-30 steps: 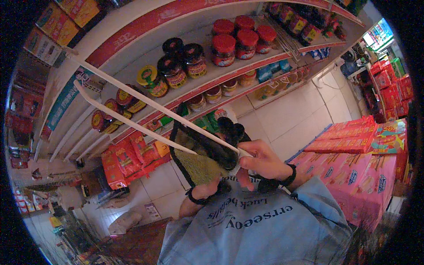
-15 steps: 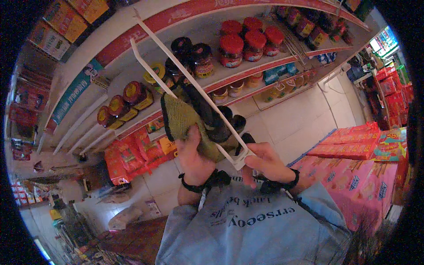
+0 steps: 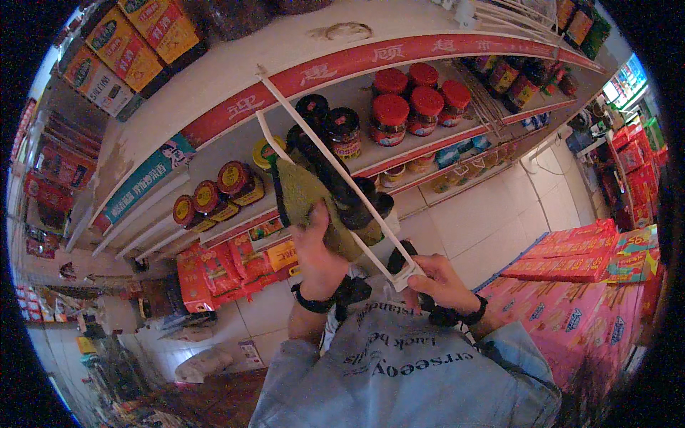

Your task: The person repeatedly assembles and disassembles a small white plastic clip with two white rods, using a green cloth to hold the components. The person repeatedly inserts and removes the rods from the clip, handling the parts one at a time.

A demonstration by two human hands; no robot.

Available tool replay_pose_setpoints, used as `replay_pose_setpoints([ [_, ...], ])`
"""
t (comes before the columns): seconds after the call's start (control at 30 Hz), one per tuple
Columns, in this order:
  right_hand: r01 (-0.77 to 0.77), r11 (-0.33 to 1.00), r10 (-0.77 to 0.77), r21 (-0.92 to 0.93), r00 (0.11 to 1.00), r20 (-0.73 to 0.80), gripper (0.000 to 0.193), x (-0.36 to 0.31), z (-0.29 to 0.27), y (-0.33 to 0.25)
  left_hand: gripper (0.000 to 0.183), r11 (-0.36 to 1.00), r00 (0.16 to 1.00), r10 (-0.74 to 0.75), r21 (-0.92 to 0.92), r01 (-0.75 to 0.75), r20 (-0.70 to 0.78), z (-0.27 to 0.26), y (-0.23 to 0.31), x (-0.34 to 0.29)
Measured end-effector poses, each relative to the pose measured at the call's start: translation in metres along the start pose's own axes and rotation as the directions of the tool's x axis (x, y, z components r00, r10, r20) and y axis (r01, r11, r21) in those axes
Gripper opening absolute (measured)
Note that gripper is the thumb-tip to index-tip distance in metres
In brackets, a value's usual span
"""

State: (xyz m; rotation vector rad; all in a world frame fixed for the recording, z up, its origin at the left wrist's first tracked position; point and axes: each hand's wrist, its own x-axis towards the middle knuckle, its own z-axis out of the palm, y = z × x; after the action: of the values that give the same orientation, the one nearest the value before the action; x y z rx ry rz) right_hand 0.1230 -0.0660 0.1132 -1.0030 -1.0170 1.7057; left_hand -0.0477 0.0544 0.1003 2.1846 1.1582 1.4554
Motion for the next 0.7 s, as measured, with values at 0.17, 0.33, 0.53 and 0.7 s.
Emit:
replay_pose_setpoints([
  [0.17, 0.018, 0.996, -0.017, 0.084, 1.000, -0.013, 0.020, 0.005, -0.003, 0.000, 0.043, 0.930, 0.977, -0.213, -0.312, 0.196, -0.021, -0.002, 0.007, 0.023],
  [0.33, 0.058, 0.995, -0.059, 0.082, 0.998, 0.000, 0.018, 0.013, -0.001, 0.003, 0.031, 0.368, 0.771, -0.634, -0.853, 0.371, 0.062, -0.003, 0.019, 0.014],
  [0.53, 0.118, 0.992, -0.116, 0.038, 0.992, -0.053, 0.013, 0.024, 0.022, -0.021, 0.028, 0.234, 0.711, -0.576, -0.753, 0.615, 0.402, 0.003, 0.025, -0.050],
  [0.7, 0.121, 0.971, -0.158, -0.209, 0.973, -0.171, 0.026, 0.027, 0.041, -0.021, 0.032, 0.820, 0.914, -0.382, -0.408, 0.402, 0.135, 0.001, 0.007, -0.099],
])
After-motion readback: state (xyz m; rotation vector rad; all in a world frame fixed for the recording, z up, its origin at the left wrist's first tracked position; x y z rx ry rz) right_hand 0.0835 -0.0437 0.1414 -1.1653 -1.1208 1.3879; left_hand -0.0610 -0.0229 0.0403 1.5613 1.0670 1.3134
